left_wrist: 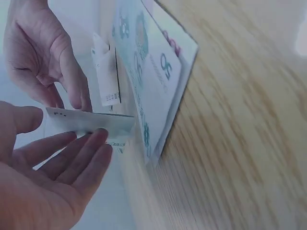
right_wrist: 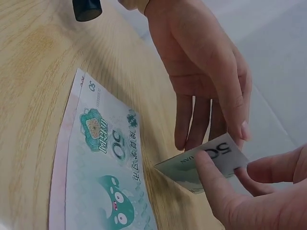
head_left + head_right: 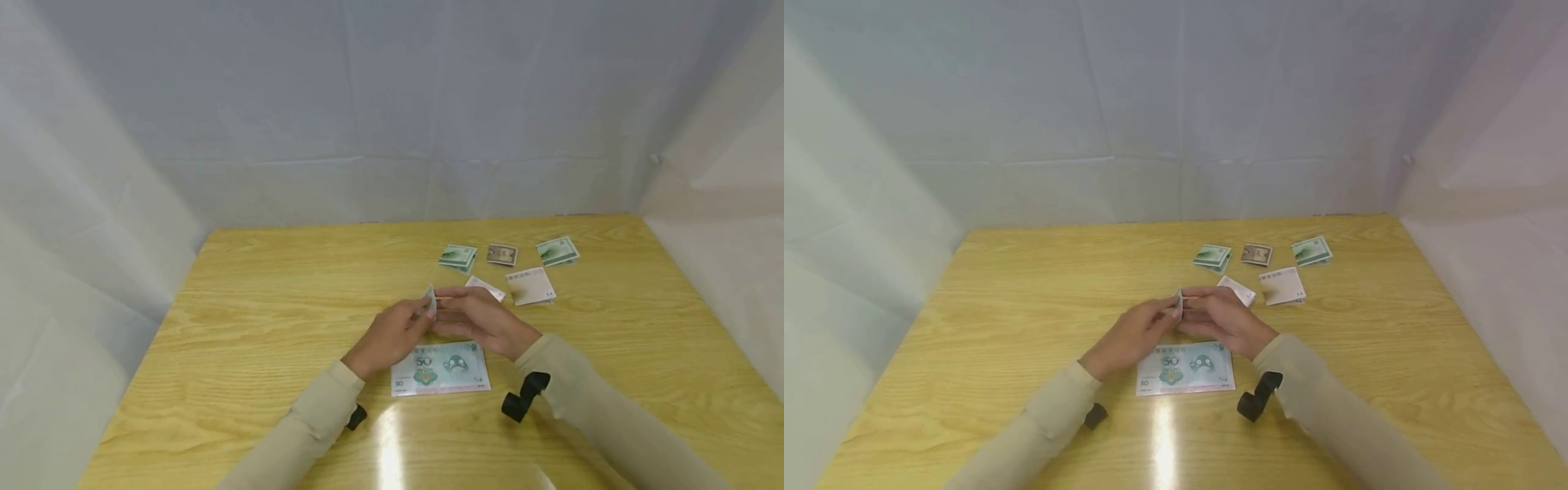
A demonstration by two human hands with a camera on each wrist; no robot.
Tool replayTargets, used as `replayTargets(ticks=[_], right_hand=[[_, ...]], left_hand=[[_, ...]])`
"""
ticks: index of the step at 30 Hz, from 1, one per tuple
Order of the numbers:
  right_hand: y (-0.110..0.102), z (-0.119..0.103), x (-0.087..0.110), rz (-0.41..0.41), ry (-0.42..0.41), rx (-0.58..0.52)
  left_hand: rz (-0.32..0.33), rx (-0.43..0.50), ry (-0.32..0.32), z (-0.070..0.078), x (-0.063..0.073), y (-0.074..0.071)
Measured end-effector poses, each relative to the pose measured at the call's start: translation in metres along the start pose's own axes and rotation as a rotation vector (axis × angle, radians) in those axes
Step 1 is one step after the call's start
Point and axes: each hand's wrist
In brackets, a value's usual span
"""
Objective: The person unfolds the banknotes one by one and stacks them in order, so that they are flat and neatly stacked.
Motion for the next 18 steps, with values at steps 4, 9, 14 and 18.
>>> replayTargets(ticks=[4, 9, 14, 18], right_hand=[[0.002, -0.002, 0.004, -0.002, -0.016, 0.004], [0.004, -0.004, 0.008, -0.016, -0.047, 0.044], [0.008, -0.006, 0.014, -0.02, -0.073, 0.122], [0.01, -0.006, 0.019, -0.023, -0.099, 0.206]], left_hand=[[0.078, 0.13, -0.003, 0.002, -0.001, -0.001], [0.165, 0.235, -0.01, 0.004, -0.002, -0.003], [0.225, 0.428, -0.02, 0.004, -0.001, -0.004], [0.228, 0.526, -0.042, 0.004, 0.003, -0.005]])
Point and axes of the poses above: each hand's wrist, its own x-axis away from the middle knuckle, its own y-axis out of the palm, z = x × y, and after that the axes turned 3 degrees about -z, right-handed
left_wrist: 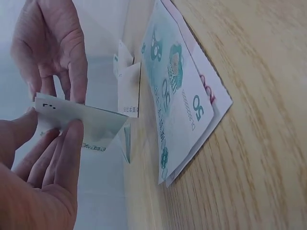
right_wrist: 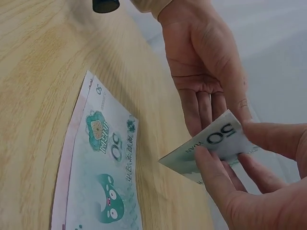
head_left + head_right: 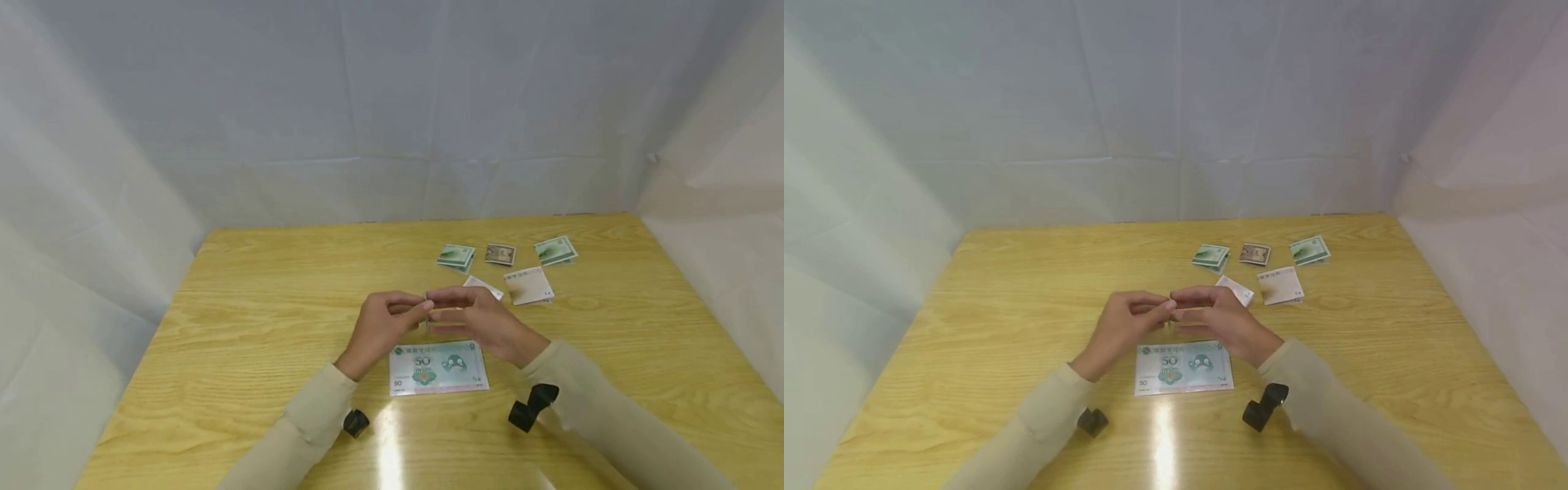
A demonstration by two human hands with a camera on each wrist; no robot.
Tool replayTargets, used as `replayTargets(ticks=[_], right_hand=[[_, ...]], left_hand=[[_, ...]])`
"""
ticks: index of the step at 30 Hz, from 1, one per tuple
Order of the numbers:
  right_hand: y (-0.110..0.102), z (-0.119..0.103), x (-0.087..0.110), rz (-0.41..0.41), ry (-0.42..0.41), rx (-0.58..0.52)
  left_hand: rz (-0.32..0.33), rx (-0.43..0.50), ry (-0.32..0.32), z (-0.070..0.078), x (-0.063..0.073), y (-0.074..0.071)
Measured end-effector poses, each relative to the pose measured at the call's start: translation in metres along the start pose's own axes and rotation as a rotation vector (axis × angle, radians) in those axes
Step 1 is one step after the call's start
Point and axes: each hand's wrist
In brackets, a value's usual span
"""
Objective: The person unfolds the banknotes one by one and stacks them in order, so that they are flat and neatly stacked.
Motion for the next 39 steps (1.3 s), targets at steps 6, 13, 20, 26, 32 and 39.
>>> replayTargets(ticks=[6, 13, 20, 26, 32, 39], right_hand=[[0.003, 0.003, 0.008, 0.03, -0.052, 0.195], [0.005, 0.004, 0.012, 0.069, -0.053, 0.261], [0.004, 0.002, 0.018, 0.136, 0.005, 0.255], [-0.003, 0.002, 0.024, 0.178, -0.002, 0.257], [-0.008, 0.001, 0.03, 0.231, 0.027, 0.271], [-0.015, 0.002, 0.036, 0.274, 0.06, 0.352]], left_hand=[[-0.08, 0.146, -0.076, 0.001, 0.008, -0.005], [-0.143, 0.191, -0.131, 0.007, 0.015, -0.009], [-0.104, 0.163, -0.167, 0.011, 0.02, -0.011], [-0.015, 0.116, -0.171, 0.011, 0.026, -0.013], [0.027, 0.109, -0.186, 0.008, 0.03, -0.017], [0.028, 0.097, -0.207, 0.005, 0.037, -0.022]])
Point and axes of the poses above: each hand's wrist, its own x-axis away from the middle knuckle, its own y-axis out of the palm, z = x × y, and after that the axes turned 3 degrees about -z, right-handed
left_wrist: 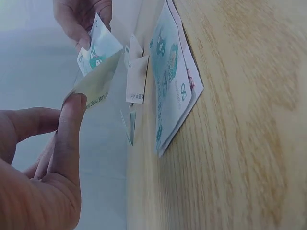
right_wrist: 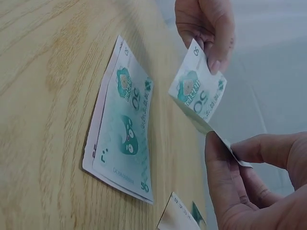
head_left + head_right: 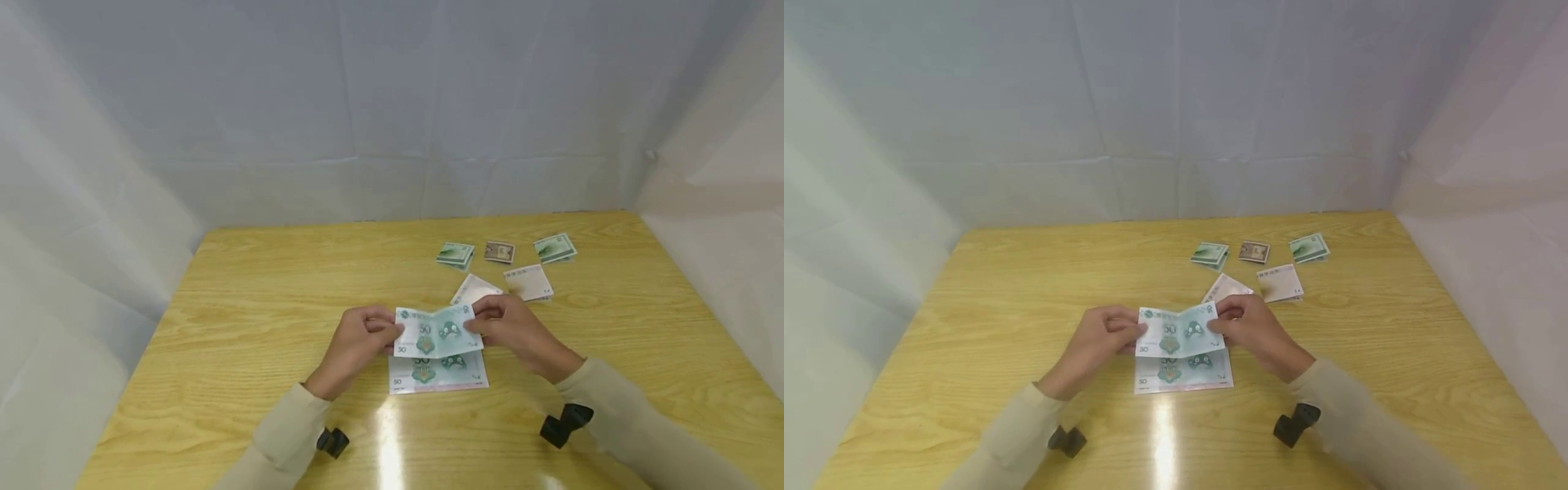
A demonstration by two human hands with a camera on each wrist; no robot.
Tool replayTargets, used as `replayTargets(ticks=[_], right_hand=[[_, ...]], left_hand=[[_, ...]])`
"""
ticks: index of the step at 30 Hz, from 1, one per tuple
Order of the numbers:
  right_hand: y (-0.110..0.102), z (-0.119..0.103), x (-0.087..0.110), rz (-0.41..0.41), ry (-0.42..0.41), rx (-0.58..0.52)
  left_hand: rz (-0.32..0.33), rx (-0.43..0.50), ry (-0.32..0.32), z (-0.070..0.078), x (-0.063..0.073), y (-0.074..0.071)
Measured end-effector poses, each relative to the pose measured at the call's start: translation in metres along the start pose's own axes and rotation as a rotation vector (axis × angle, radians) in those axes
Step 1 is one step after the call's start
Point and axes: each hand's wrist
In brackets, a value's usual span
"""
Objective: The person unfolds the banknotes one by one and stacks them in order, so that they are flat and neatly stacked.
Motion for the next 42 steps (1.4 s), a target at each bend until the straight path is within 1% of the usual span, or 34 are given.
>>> replayTargets(ticks=[4, 12, 17, 20, 25, 29, 31, 36, 42], right_hand=[[-0.004, 0.004, 0.001, 0.003, 0.001, 0.005], [-0.011, 0.014, 0.001, -0.03, 0.02, 0.008], [-0.012, 0.019, -0.002, -0.032, 0.059, 0.038], [-0.012, 0.023, -0.003, -0.038, 0.059, 0.078], [-0.011, 0.03, -0.004, -0.062, 0.015, 0.14], [-0.008, 0.034, -0.004, -0.071, -0.015, 0.184], [-0.007, 0.035, -0.004, -0.068, -0.018, 0.208], [-0.003, 0.038, -0.005, -0.064, -0.012, 0.262], [0.0, 0.043, -0.007, -0.059, -0.018, 0.322]], left_hand=[[-0.009, 0.011, -0.008, -0.003, 0.002, -0.003], [0.009, 0.003, -0.063, -0.008, 0.002, -0.006], [-0.02, -0.033, -0.091, -0.013, 0.004, -0.009], [-0.041, -0.061, -0.095, -0.017, 0.004, -0.01], [-0.058, -0.175, -0.104, -0.022, 0.002, -0.012], [-0.08, -0.276, -0.108, -0.024, 0.002, -0.012], [-0.083, -0.326, -0.113, -0.023, 0.001, -0.012], [-0.079, -0.445, -0.105, -0.021, 0.002, -0.01], [-0.075, -0.548, -0.076, -0.021, 0.002, -0.007]])
Point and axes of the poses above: each hand's wrist, its own x-axis away from the middle knuckle, its own y-axis out of the palm, z = x × y, and after that the axes turned 3 degrees about -z, right-handed
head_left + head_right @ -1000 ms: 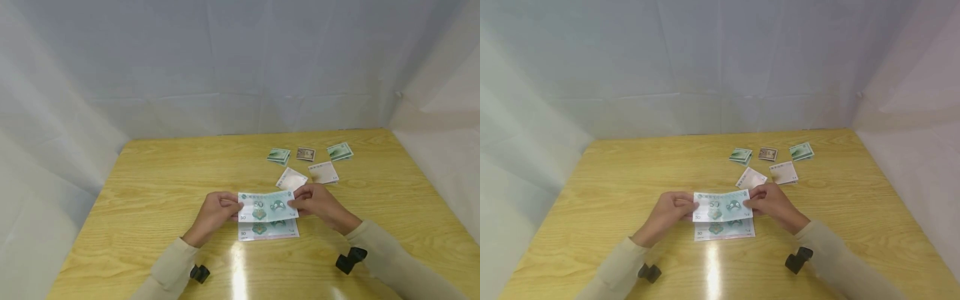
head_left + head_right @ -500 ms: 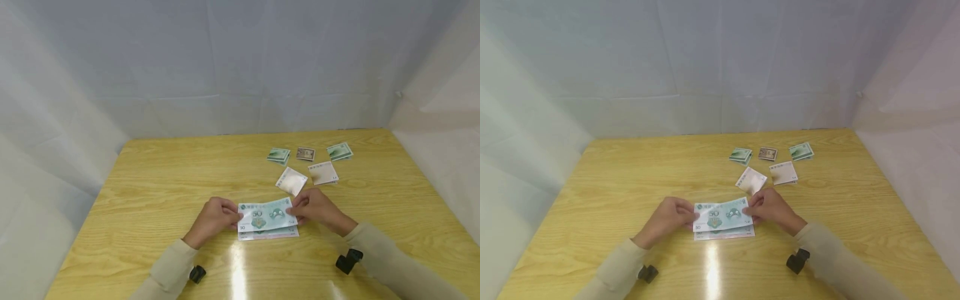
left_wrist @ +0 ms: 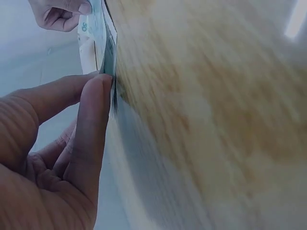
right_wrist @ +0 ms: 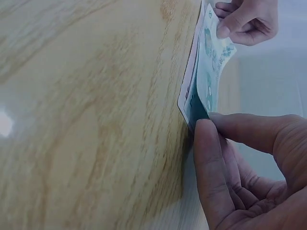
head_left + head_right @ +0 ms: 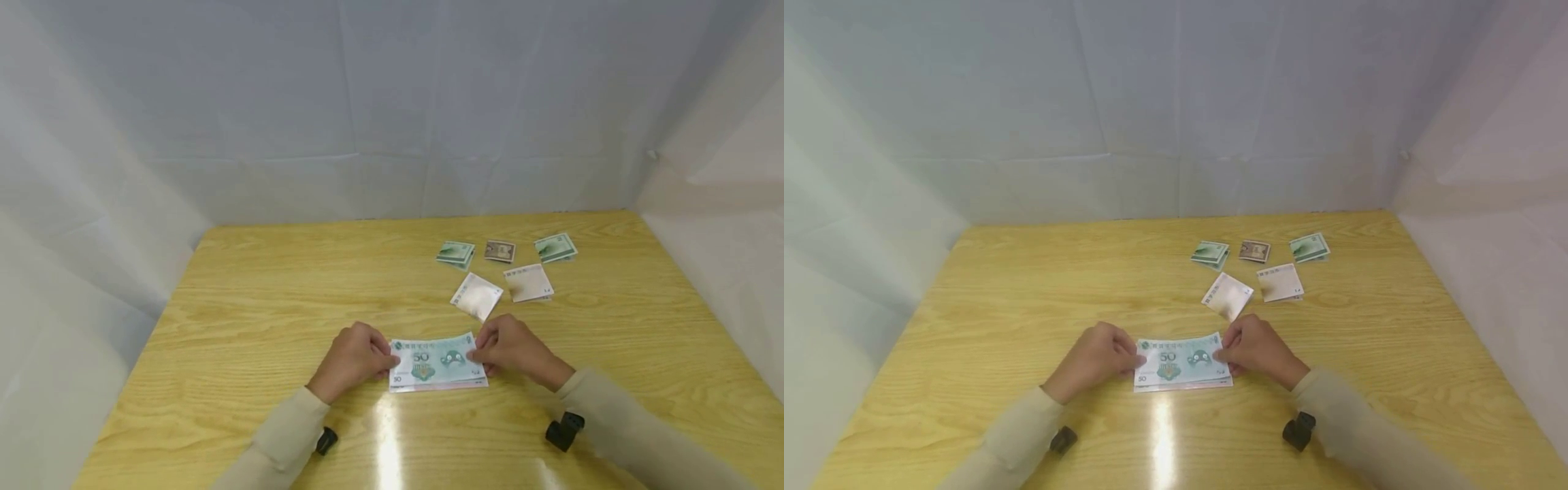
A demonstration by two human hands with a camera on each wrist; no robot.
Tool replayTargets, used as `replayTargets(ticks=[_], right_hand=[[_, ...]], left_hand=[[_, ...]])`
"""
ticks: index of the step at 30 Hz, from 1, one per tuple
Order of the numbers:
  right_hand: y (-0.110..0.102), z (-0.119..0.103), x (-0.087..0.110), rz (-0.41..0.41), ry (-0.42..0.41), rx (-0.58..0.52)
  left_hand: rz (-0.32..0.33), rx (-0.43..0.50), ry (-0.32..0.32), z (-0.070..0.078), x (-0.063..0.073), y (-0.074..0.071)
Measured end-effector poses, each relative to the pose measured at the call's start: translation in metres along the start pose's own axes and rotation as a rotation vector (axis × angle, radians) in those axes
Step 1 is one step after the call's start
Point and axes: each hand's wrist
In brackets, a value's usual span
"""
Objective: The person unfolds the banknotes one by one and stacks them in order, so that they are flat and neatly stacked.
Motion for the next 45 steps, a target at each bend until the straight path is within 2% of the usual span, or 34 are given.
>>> replayTargets(ticks=[3, 10, 18, 22, 27, 33, 40, 45], right_hand=[[0.001, 0.0, 0.0, 0.007, 0.02, 0.017], [0.001, -0.002, 0.001, 0.027, 0.039, 0.036], [0.001, 0.001, 0.004, 0.044, 0.023, 0.02], [-0.001, 0.001, 0.005, 0.068, -0.029, 0.005], [-0.016, 0.001, 0.001, 0.17, -0.081, 0.009], [-0.039, 0.001, -0.008, 0.305, -0.076, 0.115], [-0.053, 0.004, -0.02, 0.317, 0.02, 0.131], [-0.055, 0.009, -0.029, 0.319, 0.015, 0.147]], left_hand=[[-0.009, -0.023, 0.003, 0.0, -0.001, 0.0], [0.002, -0.127, 0.065, -0.002, -0.003, 0.0], [-0.021, -0.111, 0.039, -0.004, -0.004, -0.002], [0.01, -0.137, 0.048, -0.002, -0.005, -0.003], [0.082, -0.184, 0.085, 0.007, -0.008, -0.008], [0.098, -0.191, 0.119, 0.016, -0.012, -0.009], [0.094, -0.194, 0.123, 0.019, -0.013, -0.007], [0.085, -0.184, 0.128, 0.02, -0.012, -0.006]])
Point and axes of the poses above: each hand's wrist, its own x-axis away from the middle knuckle, its own y-axis out of the palm, z = x × y, and after that the axes turned 3 degrees about -z, right-handed
